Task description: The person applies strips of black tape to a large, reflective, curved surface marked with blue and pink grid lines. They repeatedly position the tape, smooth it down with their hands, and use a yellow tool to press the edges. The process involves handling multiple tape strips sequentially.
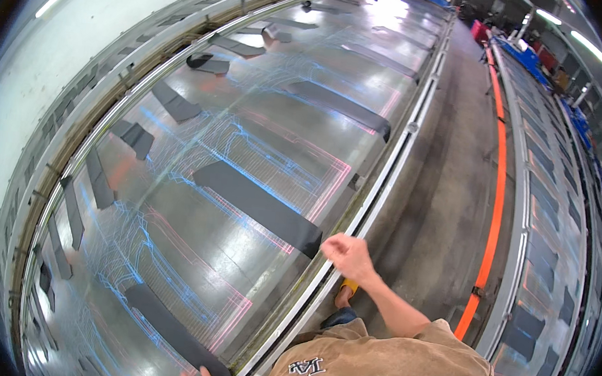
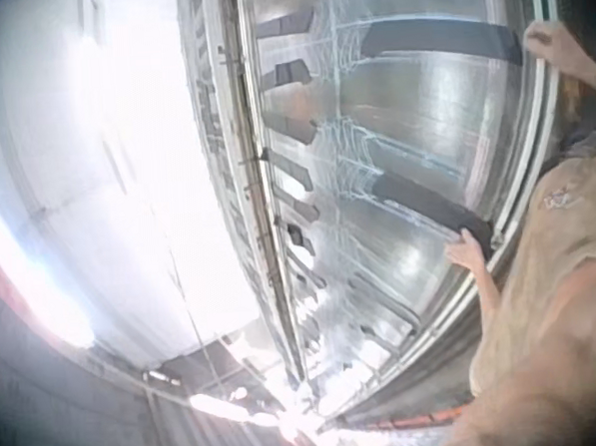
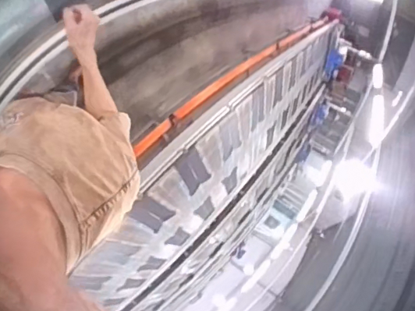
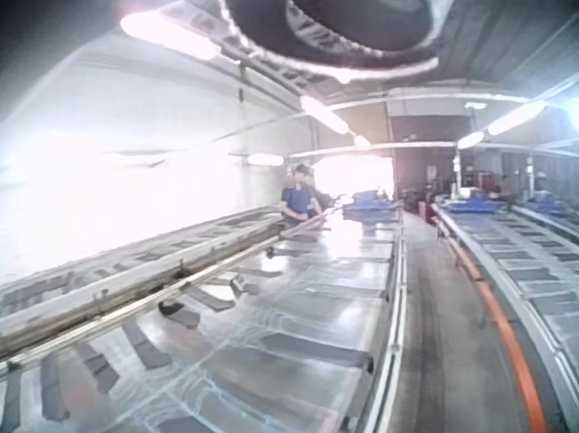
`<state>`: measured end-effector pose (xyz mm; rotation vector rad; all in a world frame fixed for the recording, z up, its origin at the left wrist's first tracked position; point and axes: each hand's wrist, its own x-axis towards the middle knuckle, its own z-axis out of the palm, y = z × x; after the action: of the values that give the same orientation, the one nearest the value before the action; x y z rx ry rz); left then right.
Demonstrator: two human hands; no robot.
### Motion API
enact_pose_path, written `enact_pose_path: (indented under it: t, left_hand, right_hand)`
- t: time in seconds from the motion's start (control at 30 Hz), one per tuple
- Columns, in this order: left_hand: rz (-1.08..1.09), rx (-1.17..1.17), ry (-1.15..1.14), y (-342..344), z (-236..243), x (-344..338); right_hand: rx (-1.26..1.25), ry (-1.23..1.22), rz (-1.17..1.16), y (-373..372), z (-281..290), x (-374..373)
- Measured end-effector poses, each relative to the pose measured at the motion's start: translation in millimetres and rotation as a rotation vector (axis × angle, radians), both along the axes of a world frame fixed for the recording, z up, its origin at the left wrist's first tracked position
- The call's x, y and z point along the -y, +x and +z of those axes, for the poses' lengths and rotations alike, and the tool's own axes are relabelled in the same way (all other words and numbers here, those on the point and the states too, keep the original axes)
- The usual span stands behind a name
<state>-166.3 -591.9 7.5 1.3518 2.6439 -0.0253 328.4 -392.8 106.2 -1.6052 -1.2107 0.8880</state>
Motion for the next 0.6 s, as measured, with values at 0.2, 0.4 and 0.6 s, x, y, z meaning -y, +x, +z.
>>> enact_pose_path:
  t: [0.2,0.4,0.6]
  left_hand:
    - [0.219,0.380,0.108,47.2,66.1,-6.9]
    - [0.220,0.962,0.344,-48.6,-46.8,1.8]
    - [0.542,1.586,0.304,-20.7,39.2,-31.1]
  right_hand:
    - [0.008,0.030,0.362,-118.5,-1.9,50.5]
    - [-0.098,0.042,0.689,-188.1,1.8,97.0]
    - [-0.168,-0.197,0.705,-203.9,-4.6,126.9]
